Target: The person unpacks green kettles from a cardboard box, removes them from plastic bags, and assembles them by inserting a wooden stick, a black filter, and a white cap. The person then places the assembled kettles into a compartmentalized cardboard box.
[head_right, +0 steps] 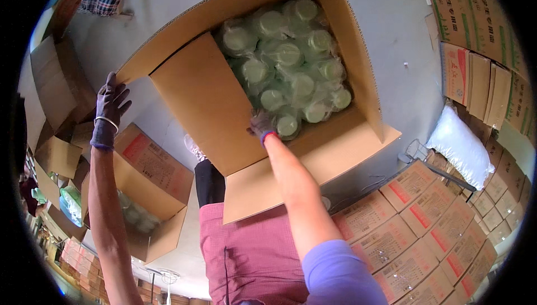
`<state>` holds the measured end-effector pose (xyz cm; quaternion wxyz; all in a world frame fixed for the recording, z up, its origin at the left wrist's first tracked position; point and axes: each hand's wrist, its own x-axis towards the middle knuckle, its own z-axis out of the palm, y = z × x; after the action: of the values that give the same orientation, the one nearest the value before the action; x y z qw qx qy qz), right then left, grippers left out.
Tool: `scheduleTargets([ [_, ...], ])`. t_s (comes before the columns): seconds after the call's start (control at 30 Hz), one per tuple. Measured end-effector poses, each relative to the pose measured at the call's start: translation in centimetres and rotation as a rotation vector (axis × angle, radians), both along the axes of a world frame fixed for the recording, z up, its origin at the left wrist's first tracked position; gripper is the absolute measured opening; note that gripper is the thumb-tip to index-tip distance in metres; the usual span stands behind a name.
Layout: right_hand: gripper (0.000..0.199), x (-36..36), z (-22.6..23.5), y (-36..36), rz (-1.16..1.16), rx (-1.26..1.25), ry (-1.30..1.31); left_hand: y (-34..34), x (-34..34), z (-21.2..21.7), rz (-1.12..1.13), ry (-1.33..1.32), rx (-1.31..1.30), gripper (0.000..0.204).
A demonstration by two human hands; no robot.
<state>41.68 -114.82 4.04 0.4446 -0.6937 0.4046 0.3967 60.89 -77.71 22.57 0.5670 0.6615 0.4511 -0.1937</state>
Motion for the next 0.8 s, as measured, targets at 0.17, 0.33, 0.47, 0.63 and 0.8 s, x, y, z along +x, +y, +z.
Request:
scheduleTargets([
  [0.17, 0.024, -4.7, 8.9, 2.2, 0.695, -0.306, -0.363, 1.7, 0.7, -0.9, -0.059, -0.014, -0.004, 0.046],
  [0.33, 0.016, -8.6, 22.8, 14.2, 0.917, -0.078, -0.495, 0.7, -1.3, -0.2, -0.161, 0.054, 0.022, 0.052],
  [0.47, 0.019, -7.1, 23.8, 13.5, 0.894, 0.024, -0.433, -0.4, -3.2, 1.0, -0.185, -0.082, -0.003, 0.073],
  [0.63, 0.019, -5.0, 24.2, -1.7, 0.587, -0.316, -0.75, -7.4, -13.9, 1.1, -0.273, -0.225, -0.079, 0.087],
  [0.8, 0.068, 4.0, 24.1, -20.4, 0.534, -1.079, -0.637, -12.4, -27.6, -1.9, -0.105, -0.121, -0.117, 0.064],
])
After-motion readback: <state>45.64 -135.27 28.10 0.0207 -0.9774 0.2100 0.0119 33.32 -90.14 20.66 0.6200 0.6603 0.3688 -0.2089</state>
